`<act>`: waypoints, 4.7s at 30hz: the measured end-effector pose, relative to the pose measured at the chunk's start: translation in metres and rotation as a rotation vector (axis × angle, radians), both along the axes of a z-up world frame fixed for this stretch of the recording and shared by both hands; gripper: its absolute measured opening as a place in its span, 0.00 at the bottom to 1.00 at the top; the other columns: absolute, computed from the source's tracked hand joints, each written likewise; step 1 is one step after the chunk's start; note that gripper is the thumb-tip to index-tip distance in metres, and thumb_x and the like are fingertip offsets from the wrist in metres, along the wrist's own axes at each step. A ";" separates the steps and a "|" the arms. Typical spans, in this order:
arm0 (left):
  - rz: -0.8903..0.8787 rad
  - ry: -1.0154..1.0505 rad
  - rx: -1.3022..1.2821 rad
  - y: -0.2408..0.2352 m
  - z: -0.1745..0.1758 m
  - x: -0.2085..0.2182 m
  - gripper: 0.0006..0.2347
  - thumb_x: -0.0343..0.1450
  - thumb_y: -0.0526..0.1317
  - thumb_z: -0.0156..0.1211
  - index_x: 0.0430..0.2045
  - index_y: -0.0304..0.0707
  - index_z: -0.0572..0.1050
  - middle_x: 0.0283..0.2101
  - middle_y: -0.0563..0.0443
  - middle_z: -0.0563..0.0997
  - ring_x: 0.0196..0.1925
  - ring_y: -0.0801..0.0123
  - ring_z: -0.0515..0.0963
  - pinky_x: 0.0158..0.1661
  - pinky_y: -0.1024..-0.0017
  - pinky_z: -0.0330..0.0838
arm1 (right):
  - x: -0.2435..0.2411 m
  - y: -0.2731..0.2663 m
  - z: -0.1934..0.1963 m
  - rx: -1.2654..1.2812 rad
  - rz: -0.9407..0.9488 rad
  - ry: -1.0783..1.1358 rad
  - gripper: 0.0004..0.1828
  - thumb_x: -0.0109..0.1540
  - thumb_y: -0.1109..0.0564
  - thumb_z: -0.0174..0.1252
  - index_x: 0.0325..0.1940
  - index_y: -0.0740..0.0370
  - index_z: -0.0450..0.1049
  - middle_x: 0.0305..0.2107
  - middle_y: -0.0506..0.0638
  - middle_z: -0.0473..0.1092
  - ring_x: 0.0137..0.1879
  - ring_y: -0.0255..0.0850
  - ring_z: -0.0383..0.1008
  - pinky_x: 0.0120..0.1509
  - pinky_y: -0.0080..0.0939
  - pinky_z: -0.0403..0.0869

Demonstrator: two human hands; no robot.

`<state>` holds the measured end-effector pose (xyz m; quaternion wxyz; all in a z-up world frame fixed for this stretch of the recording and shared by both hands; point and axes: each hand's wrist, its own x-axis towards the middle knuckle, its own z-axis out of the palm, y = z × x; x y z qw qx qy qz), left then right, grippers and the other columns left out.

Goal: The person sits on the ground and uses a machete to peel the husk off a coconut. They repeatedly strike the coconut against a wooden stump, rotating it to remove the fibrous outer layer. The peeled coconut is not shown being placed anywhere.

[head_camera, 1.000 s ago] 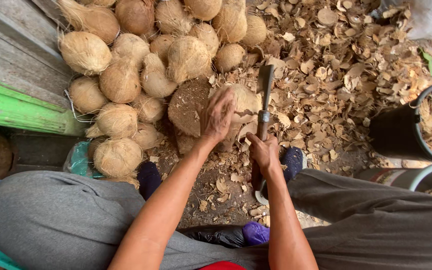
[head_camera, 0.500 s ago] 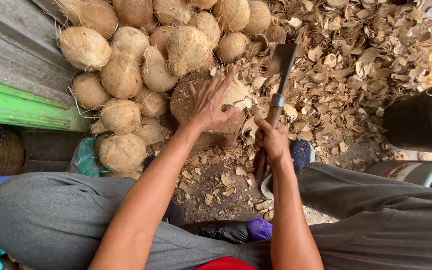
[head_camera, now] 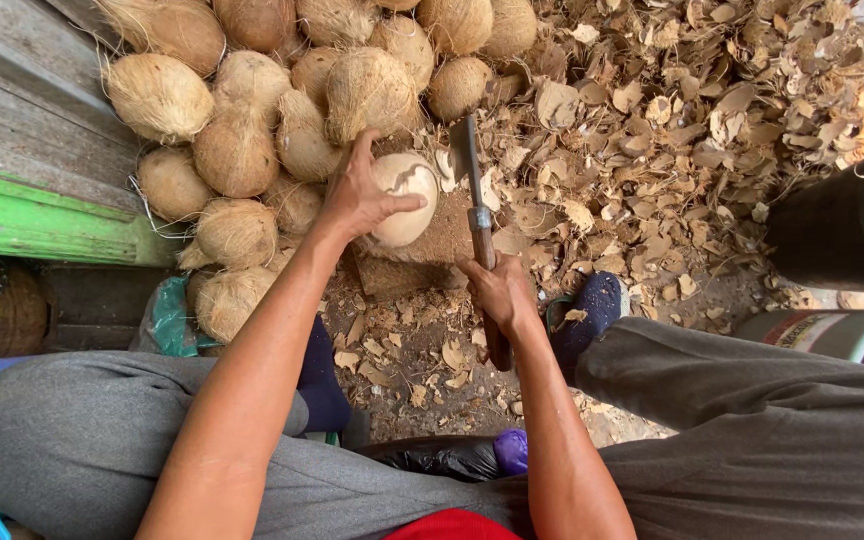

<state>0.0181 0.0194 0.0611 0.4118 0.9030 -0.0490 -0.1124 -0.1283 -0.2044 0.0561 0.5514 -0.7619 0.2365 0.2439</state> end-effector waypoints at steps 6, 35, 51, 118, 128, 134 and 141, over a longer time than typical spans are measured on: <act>0.040 0.123 0.136 0.018 0.001 -0.014 0.53 0.43 0.54 0.87 0.65 0.44 0.63 0.62 0.36 0.64 0.66 0.44 0.66 0.63 0.45 0.62 | 0.001 0.014 -0.016 0.055 0.000 -0.119 0.23 0.65 0.40 0.56 0.50 0.61 0.69 0.18 0.48 0.67 0.18 0.33 0.62 0.21 0.37 0.67; 0.592 0.096 -0.146 0.003 -0.023 -0.010 0.20 0.72 0.60 0.46 0.47 0.55 0.80 0.22 0.57 0.78 0.18 0.71 0.66 0.18 0.67 0.62 | -0.024 0.026 0.039 0.116 -0.030 -0.497 0.18 0.66 0.41 0.54 0.31 0.55 0.65 0.17 0.42 0.64 0.17 0.30 0.63 0.17 0.34 0.68; 0.491 -0.026 -0.006 0.001 -0.040 -0.015 0.23 0.76 0.59 0.42 0.27 0.47 0.81 0.23 0.55 0.78 0.23 0.69 0.73 0.28 0.68 0.68 | -0.010 0.028 0.029 0.306 -0.215 -0.649 0.20 0.66 0.44 0.58 0.25 0.56 0.65 0.13 0.45 0.63 0.14 0.32 0.60 0.16 0.36 0.64; 0.447 -0.229 0.002 -0.006 -0.026 -0.003 0.21 0.76 0.54 0.43 0.32 0.43 0.82 0.43 0.40 0.82 0.46 0.52 0.80 0.52 0.52 0.69 | 0.017 0.020 -0.019 -0.101 -0.050 -0.523 0.26 0.67 0.38 0.57 0.29 0.61 0.62 0.19 0.46 0.64 0.21 0.33 0.62 0.21 0.41 0.67; 0.282 -0.260 0.007 0.005 -0.047 -0.004 0.31 0.75 0.65 0.31 0.47 0.44 0.82 0.42 0.44 0.85 0.48 0.56 0.83 0.56 0.53 0.70 | 0.004 0.039 0.013 0.004 -0.012 -0.434 0.26 0.66 0.38 0.55 0.22 0.55 0.60 0.14 0.42 0.61 0.16 0.30 0.58 0.18 0.36 0.62; 0.283 -0.198 0.011 -0.001 -0.040 -0.004 0.29 0.74 0.63 0.34 0.45 0.45 0.82 0.46 0.43 0.83 0.46 0.54 0.81 0.50 0.55 0.71 | 0.002 0.047 0.003 0.041 -0.019 -0.289 0.18 0.65 0.45 0.59 0.26 0.56 0.69 0.16 0.42 0.65 0.16 0.31 0.59 0.17 0.37 0.63; 0.362 -0.213 0.030 -0.003 -0.044 -0.023 0.24 0.76 0.60 0.40 0.46 0.45 0.82 0.48 0.40 0.82 0.49 0.51 0.79 0.50 0.52 0.69 | -0.013 0.045 -0.032 0.007 -0.108 -0.523 0.20 0.66 0.46 0.57 0.25 0.58 0.66 0.15 0.45 0.62 0.17 0.32 0.56 0.18 0.35 0.60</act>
